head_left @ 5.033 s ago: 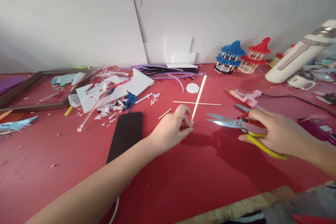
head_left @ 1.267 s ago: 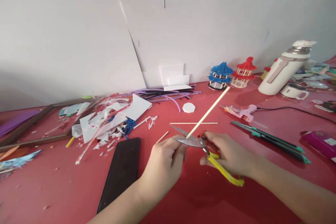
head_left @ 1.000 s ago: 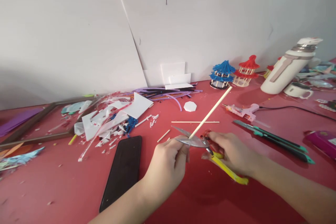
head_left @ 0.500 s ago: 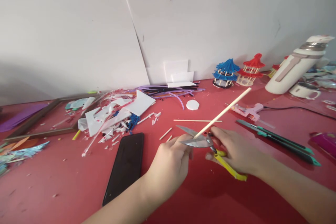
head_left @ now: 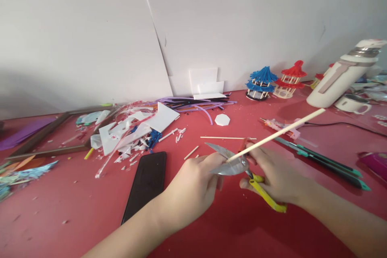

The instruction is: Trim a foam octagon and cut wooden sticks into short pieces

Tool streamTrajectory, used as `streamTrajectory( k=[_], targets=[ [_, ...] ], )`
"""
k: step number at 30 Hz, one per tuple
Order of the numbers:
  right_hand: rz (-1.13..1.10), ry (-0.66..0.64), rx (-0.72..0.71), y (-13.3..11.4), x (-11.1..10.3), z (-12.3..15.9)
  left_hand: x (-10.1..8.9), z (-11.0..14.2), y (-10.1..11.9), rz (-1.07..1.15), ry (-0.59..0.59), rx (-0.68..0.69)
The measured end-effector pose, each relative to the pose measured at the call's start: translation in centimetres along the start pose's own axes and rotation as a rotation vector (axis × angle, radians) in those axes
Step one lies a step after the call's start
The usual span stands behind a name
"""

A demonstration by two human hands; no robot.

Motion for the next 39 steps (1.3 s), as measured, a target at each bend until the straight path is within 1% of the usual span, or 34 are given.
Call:
streamTrajectory(
  k=[3, 9, 16, 22, 25, 28, 30, 33, 35, 36, 39],
  targets=[
    [-0.028, -0.004, -0.025, -0.1, 0.0, 0.0, -0.2, -0.1, 0.0, 0.030, -0.001, 0.016],
    [-0.046, -0.002, -0.033, -0.2, 0.3, -0.1, 0.4, 0.1, -0.2, 0.006, 0.044, 0.064],
    [-0.071, -0.031, -0.012, -0.4, 0.4, 0.1, 0.6, 0.3, -0.2, 0.018, 0.039, 0.013],
    [-0.099, -0.044, -0.011, -0.3, 0.4, 0.3, 0.5, 0.1, 0.1, 0.045, 0.039, 0.047],
    [-0.112, -0.042, 0.030, -0.5, 0.6, 0.1, 0.7, 0.0, 0.1, 0.039, 0.094, 0.034],
    [-0.106, -0.027, 0.060, -0.7, 0.7, -0.1, 1.2, 0.2, -0.1, -0.027, 0.155, -0.012],
    [-0.087, -0.006, 0.047, -0.7, 0.7, -0.1, 1.3, 0.3, -0.3, -0.091, 0.137, 0.006],
    [-0.052, 0.049, -0.020, -0.4, 0.9, 0.2, 1.1, 0.4, -0.2, -0.145, 0.085, 0.084],
    [-0.039, 0.078, -0.055, -0.2, 1.1, 0.3, 0.6, 0.3, 0.1, -0.091, 0.083, 0.083],
    [-0.036, 0.084, -0.064, -0.1, 1.1, 0.4, 0.4, 0.2, 0.2, -0.016, 0.074, 0.062],
    [-0.045, 0.065, -0.064, 0.0, 1.1, 0.3, -0.3, -0.3, 0.6, 0.336, 0.005, -0.049]
  ],
)
Point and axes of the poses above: each hand's wrist, its own z-axis away from the middle knuckle, its own x-axis out of the palm, y = z × x, the point moved 1 cm from there along -z, towards the middle knuckle, and after that the axes turned 15 degrees about x, right-handed, at the moved point
